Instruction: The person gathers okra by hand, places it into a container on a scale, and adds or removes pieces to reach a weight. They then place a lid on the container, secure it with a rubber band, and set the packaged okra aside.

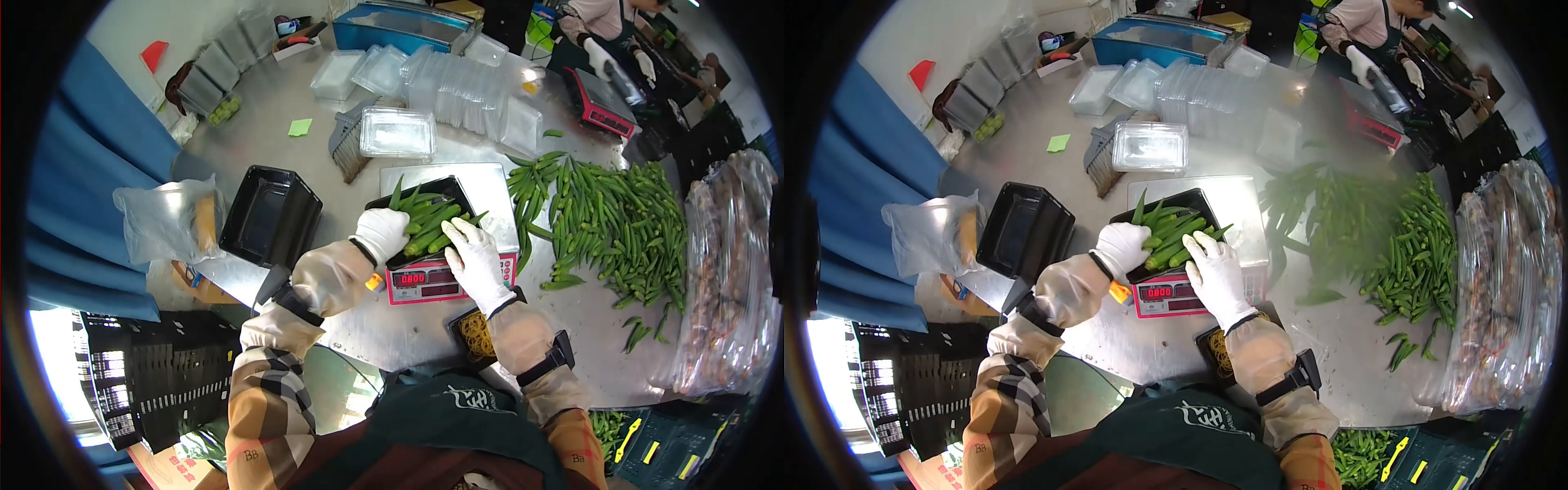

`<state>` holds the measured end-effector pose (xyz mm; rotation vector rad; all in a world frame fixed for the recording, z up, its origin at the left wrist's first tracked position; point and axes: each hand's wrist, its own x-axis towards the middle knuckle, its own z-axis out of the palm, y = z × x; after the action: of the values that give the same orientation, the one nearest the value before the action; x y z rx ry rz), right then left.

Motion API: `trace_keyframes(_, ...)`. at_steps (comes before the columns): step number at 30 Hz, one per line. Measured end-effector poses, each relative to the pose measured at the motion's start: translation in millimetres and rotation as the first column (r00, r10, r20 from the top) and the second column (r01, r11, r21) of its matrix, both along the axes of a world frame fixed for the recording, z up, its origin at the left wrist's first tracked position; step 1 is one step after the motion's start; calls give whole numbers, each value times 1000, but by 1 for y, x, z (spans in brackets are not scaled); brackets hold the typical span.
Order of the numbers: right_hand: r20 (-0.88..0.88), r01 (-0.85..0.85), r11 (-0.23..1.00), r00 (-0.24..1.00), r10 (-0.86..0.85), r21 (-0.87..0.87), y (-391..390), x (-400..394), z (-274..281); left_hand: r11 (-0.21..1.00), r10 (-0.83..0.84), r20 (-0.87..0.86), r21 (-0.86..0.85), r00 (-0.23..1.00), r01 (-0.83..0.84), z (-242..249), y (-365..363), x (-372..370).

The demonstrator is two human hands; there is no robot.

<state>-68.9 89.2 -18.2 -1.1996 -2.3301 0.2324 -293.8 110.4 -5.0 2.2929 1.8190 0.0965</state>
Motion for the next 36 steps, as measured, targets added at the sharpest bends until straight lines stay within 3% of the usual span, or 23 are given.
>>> trace_keyframes(3, -12, 29, 1000, 1000, -29, 3, 2, 2, 2, 993, 57, 368, -113, 928, -16, 8, 12, -28)
trace_keyframes(7, -89, 70, 996, 994, -66, 46, 4, 2, 8, 968, 206, 644, -243, 737, -58, 25, 9, -54)
trace_keyframes(10, -253, 59, 997, 965, -67, -41, 1, -5, 16, 929, 341, 767, -363, 544, -71, 44, -3, -60)
trace_keyframes(12, -551, -117, 919, 826, -122, -378, -6, -15, 33, 904, 396, 855, -426, 335, 20, 58, -17, -53)
trace_keyframes(13, -644, -208, 826, 731, -225, -524, -14, -22, 46, 934, 315, 900, -350, 303, 70, 58, -21, -45)
trace_keyframes(14, -706, -303, 730, 626, -332, -612, -18, -25, 57, 892, 390, 881, -434, 268, 127, 60, -27, -35)
trace_keyframes(15, -739, -367, 679, 543, -399, -636, -20, -26, 58, 914, 269, 901, -350, 340, 204, 64, -30, -24)
trace_keyframes(16, -766, -429, 641, 454, -455, -636, -19, -26, 57, 834, 393, 815, -511, 426, 208, 80, -37, -7)
trace_keyframes(17, -823, -481, 669, 371, -430, -567, -19, -23, 63, 907, 214, 915, -316, 343, 278, 63, -40, 11)
trace_keyframes(19, -795, -448, 657, 386, -469, -606, -20, -7, 42, 901, 304, 922, -360, 241, 241, 38, -46, 43)
trace_keyframes(20, -808, -402, 709, 397, -435, -579, -21, 3, 42, 887, 377, 901, -418, 215, 198, 38, -50, 55)
trace_keyframes(21, -852, -323, 810, 376, -364, -489, -23, 10, 33, 909, 355, 918, -383, 177, 164, 29, -49, 65)
trace_keyframes(22, -811, -253, 796, 390, -436, -550, -26, 18, 37, 927, 340, 931, -356, 134, 119, 27, -49, 74)
trace_keyframes(24, -760, -171, 800, 475, -444, -575, -41, 36, 48, 903, 429, 902, -428, -47, 26, 34, -56, 105)
trace_keyframes(26, -743, -245, 758, 519, -424, -604, -53, 47, 33, 859, 512, 825, -488, -239, 157, 28, -66, 128)
trace_keyframes(27, -723, -147, 824, 579, -377, -547, -60, 49, 11, 760, 649, 655, -583, -386, 288, 7, -61, 147)
trace_keyframes(28, -693, -53, 879, 639, -335, -474, -65, 51, -3, 781, 617, 747, -543, -247, 309, -2, -70, 152)
trace_keyframes(30, -597, 147, 869, 672, -438, -472, -90, 64, 7, 832, 553, 792, -504, -260, 233, -18, -90, 187)
trace_keyframes(32, -669, 85, 814, 525, -526, -574, -106, 92, 2, 809, 523, 852, -509, 37, 293, 14, -118, 201)
trace_keyframes(33, -690, 84, 791, 438, -576, -606, -115, 109, -6, 818, 452, 889, -448, 79, 361, -3, -126, 211)
trace_keyframes(34, -628, 236, 733, 393, -672, -638, -134, 123, 12, 726, 470, 851, -524, 234, 445, 24, -138, 212)
trace_keyframes(35, -607, 205, 667, 288, -741, -717, -144, 152, -16, 677, 464, 856, -508, 226, 532, 6, -144, 214)
trace_keyframes(36, -565, 271, 617, 251, -786, -739, -168, 183, -2, 620, 463, 860, -487, 214, 615, -13, -149, 215)
